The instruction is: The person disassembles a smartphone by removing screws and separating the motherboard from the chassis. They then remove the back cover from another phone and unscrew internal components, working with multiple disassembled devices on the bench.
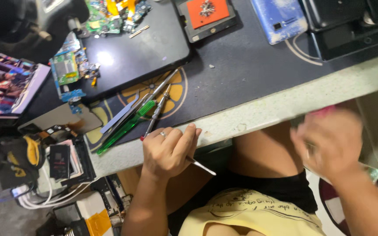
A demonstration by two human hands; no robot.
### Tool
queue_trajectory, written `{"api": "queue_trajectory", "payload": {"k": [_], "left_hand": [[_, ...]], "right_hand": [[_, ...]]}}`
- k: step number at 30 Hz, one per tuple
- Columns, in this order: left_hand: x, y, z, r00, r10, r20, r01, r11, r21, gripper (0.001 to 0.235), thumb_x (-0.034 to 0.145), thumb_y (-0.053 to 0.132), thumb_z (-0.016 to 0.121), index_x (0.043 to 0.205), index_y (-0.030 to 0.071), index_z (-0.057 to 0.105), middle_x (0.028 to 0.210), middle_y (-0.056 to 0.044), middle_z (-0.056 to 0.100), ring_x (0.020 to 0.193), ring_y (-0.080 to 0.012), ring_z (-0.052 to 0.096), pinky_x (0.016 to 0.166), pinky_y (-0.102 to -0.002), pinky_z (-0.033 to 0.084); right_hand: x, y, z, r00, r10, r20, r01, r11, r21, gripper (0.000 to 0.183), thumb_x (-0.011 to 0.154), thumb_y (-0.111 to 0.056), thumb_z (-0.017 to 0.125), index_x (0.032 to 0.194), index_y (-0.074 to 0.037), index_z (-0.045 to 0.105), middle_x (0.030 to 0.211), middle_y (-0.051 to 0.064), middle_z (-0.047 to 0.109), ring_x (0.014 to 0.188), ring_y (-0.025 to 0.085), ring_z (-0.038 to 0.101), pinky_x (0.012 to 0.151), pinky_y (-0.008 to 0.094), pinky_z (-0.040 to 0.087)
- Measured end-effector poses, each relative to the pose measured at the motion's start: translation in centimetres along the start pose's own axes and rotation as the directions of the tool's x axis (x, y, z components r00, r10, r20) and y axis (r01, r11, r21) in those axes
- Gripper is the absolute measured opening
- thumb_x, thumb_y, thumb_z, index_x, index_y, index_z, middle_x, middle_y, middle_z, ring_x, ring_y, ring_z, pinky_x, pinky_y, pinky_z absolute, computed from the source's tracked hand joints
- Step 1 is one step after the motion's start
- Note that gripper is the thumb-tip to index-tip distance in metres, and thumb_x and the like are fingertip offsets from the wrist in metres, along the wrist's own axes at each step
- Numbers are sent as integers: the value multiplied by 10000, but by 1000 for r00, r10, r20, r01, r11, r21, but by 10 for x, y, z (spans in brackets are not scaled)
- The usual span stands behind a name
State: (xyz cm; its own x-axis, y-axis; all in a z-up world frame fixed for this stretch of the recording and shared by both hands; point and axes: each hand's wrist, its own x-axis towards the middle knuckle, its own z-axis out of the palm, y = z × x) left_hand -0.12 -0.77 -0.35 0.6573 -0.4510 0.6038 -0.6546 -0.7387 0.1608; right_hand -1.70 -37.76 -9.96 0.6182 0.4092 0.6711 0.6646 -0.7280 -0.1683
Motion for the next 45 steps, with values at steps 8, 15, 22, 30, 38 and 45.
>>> {"api": "queue_trajectory", "payload": {"k": [8, 15, 22, 30, 38, 45], "left_hand": [[-2, -1, 2, 999, -40, -33, 40, 999, -8, 203, 897, 34, 835, 1040, -31, 706, 654, -20, 488, 532, -164, 507, 482, -315, 395], [1, -1, 2, 996, -75, -49, 75, 997, -8, 210, 883, 17, 839, 1029, -30, 696, 641, -32, 492, 523, -181, 511, 478, -330, 388], [1, -1, 3, 993, -98, -59, 98, 995, -5, 210, 904, 17, 834, 1050, -31, 690, 659, -29, 495, 539, -181, 522, 494, -327, 404], [-2, 1, 4, 987, -141, -80, 145, 988, 49, 203, 902, 28, 836, 1042, -24, 699, 650, -37, 486, 532, -194, 514, 493, -337, 409], [37, -5, -13, 918, -334, -212, 335, 942, -30, 306, 963, 97, 812, 1193, -33, 657, 920, -137, 660, 719, -288, 668, 629, -367, 537], [93, -32, -3, 909, -411, -71, 390, 898, -203, 187, 947, 108, 798, 1083, 49, 685, 901, -100, 704, 745, -261, 702, 670, -343, 557]], "right_hand": [[175, 41, 24, 976, -152, 156, 203, 893, -401, 279, 916, -137, 851, 1112, -74, 663, 1197, 101, 702, 1123, 269, 678, 1104, 509, 495], [183, 51, 17, 930, -184, 317, 306, 865, -397, 308, 942, -206, 853, 1192, -67, 737, 1212, 60, 741, 1135, 180, 692, 1072, 341, 534], [207, 40, 20, 936, -258, 239, 325, 894, -307, 228, 982, -159, 760, 1173, -38, 732, 1093, 66, 738, 987, 186, 707, 921, 332, 567], [257, 21, 28, 955, -59, 291, -92, 872, 480, 169, 1048, -163, 596, 1165, -52, 647, 991, 39, 686, 832, 159, 664, 732, 308, 555], [277, -4, 81, 810, 74, 582, -584, 205, 786, 195, 1133, -201, 437, 1185, -75, 577, 876, 25, 655, 659, 136, 626, 566, 291, 533], [269, 10, 93, 862, 139, 488, -500, 73, 863, 239, 1167, -254, 460, 1335, -85, 476, 1095, 39, 651, 893, 130, 674, 790, 306, 621]]}}
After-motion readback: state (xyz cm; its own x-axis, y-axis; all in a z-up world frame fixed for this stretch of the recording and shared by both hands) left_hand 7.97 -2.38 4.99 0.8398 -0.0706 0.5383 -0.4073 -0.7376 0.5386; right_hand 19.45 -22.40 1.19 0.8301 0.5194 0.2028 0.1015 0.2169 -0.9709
